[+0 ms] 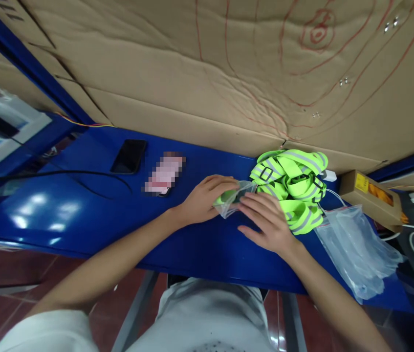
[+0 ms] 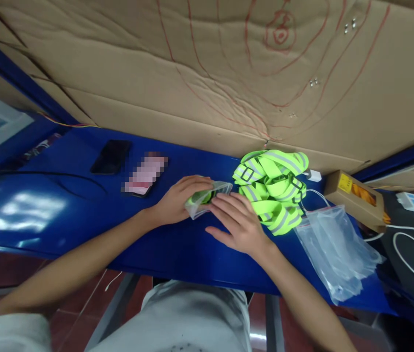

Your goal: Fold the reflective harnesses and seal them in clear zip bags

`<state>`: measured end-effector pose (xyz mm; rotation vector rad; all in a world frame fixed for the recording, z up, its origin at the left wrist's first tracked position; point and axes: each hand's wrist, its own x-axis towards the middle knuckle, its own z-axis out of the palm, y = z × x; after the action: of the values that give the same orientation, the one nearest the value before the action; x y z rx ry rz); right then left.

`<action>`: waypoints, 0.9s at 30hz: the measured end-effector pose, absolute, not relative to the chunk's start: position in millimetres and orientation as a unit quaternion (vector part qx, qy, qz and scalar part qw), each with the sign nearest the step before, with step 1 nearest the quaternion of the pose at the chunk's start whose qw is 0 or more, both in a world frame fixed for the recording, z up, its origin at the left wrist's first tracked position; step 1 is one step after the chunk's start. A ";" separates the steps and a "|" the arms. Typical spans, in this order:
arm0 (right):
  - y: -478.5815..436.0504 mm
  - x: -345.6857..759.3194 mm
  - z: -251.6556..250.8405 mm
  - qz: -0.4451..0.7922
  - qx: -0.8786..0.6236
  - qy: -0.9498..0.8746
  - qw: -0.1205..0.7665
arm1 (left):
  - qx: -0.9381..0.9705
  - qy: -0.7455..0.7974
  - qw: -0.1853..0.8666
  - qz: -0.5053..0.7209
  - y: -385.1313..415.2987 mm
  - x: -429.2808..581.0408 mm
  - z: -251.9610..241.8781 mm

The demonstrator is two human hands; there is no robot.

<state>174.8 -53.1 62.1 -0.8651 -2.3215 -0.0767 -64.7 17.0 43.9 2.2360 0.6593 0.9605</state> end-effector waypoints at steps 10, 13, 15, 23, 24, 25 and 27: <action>-55.9 184.6 47.4 0.252 -0.491 -0.682 0.480 | 0.599 0.264 0.621 0.432 -7.4 -56.7 63.6; -58.6 177.5 47.1 0.353 -0.503 -0.604 0.508 | 0.547 0.321 0.655 0.411 -7.7 -54.6 61.6; -58.7 177.6 47.0 0.388 -0.502 -0.580 0.511 | 0.482 0.323 0.710 0.399 -7.5 -54.2 61.9; -47.6 192.8 38.9 0.446 -0.518 -0.489 0.543 | 0.358 0.256 0.836 0.329 -2.2 -51.4 54.5; -46.5 193.1 39.4 0.459 -0.520 -0.485 0.532 | 0.359 0.261 0.832 0.332 -2.1 -50.9 52.8; -45.7 193.0 40.3 0.474 -0.521 -0.482 0.521 | 0.359 0.265 0.829 0.336 -2.1 -50.5 51.1; -44.7 191.7 42.5 0.497 -0.523 -0.472 0.506 | 0.350 0.265 0.832 0.339 -2.1 -49.9 48.3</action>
<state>191.7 -44.7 42.5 -1.2610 -1.1381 1.1996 -49.9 -2.1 48.3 0.7412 0.5625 0.7179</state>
